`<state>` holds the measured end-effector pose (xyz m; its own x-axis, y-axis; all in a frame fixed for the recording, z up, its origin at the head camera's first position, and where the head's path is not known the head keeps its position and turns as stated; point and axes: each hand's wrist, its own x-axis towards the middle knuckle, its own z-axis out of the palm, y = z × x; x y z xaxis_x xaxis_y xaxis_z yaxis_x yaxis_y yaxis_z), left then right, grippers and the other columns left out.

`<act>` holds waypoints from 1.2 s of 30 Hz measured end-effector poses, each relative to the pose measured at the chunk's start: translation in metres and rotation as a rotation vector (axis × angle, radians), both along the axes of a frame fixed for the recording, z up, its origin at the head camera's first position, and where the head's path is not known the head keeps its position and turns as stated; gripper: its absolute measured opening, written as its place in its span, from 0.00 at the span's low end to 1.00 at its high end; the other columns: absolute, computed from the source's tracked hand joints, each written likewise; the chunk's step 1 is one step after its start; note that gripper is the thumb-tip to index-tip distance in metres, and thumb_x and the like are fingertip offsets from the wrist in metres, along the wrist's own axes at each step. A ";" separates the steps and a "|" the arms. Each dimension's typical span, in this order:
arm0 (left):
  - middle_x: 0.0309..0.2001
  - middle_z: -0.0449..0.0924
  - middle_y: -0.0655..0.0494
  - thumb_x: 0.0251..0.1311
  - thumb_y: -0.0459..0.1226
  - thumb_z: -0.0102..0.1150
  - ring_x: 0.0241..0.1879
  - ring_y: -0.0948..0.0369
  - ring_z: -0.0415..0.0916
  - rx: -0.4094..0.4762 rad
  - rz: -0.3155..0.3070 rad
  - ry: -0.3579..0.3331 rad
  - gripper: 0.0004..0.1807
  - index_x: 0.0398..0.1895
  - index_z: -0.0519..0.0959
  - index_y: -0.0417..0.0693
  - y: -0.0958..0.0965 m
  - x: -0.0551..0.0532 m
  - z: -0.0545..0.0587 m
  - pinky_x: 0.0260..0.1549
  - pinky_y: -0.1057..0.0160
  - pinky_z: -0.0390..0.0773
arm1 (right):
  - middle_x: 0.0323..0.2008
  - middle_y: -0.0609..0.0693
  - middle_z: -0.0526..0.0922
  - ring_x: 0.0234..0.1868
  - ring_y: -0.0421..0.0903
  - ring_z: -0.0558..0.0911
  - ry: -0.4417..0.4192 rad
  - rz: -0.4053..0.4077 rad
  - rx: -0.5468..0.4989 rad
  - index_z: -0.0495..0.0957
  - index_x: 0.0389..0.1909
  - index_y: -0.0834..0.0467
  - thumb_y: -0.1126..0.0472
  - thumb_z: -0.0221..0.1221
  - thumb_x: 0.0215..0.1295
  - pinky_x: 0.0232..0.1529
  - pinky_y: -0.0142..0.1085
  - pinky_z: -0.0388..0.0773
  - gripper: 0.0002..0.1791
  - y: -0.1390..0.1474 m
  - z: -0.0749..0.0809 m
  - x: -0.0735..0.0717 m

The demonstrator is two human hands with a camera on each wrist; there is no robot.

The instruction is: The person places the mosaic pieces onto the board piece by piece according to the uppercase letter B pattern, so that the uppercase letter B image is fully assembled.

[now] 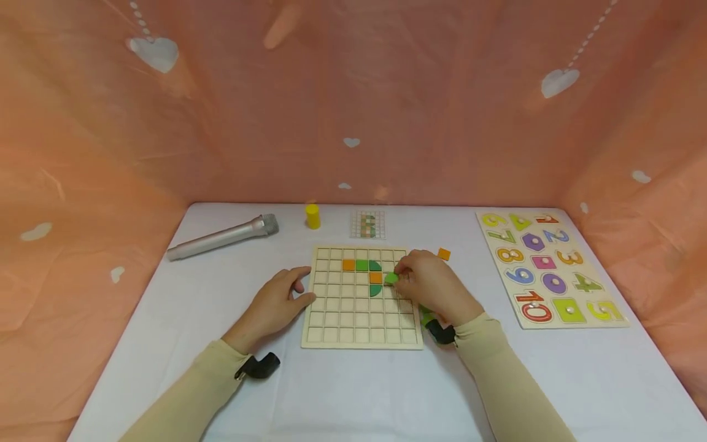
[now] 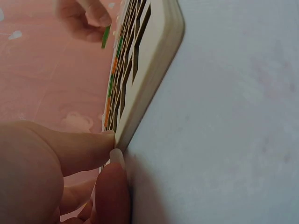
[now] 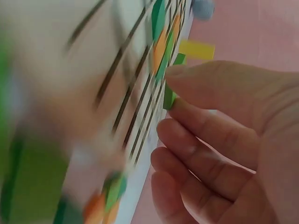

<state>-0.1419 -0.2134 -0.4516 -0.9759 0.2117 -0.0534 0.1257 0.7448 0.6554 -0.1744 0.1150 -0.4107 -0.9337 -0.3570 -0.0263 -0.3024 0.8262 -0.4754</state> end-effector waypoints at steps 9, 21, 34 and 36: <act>0.44 0.78 0.53 0.73 0.42 0.68 0.32 0.62 0.68 -0.006 0.002 -0.002 0.33 0.77 0.73 0.41 0.001 0.000 -0.002 0.33 0.66 0.67 | 0.39 0.45 0.85 0.45 0.44 0.80 0.070 0.152 0.050 0.90 0.43 0.55 0.57 0.73 0.67 0.47 0.39 0.82 0.08 -0.043 -0.003 0.006; 0.44 0.78 0.53 0.73 0.42 0.68 0.32 0.63 0.68 -0.002 0.014 -0.012 0.32 0.77 0.73 0.41 0.002 0.001 0.003 0.33 0.66 0.67 | 0.39 0.44 0.82 0.47 0.44 0.79 0.060 0.144 0.077 0.90 0.45 0.54 0.57 0.74 0.67 0.50 0.40 0.83 0.09 -0.052 -0.009 0.009; 0.44 0.78 0.53 0.73 0.42 0.68 0.32 0.62 0.68 -0.013 0.009 -0.019 0.34 0.77 0.72 0.41 0.001 -0.002 -0.002 0.33 0.66 0.68 | 0.40 0.45 0.83 0.48 0.45 0.79 0.072 0.152 0.093 0.90 0.45 0.54 0.58 0.73 0.67 0.51 0.40 0.84 0.09 -0.053 -0.012 0.010; 0.44 0.78 0.53 0.73 0.42 0.68 0.32 0.62 0.68 -0.010 0.007 -0.018 0.34 0.77 0.72 0.41 0.001 -0.002 -0.002 0.33 0.66 0.68 | 0.41 0.45 0.83 0.48 0.45 0.79 0.073 0.151 0.096 0.90 0.45 0.54 0.58 0.73 0.67 0.51 0.39 0.84 0.09 -0.053 -0.012 0.010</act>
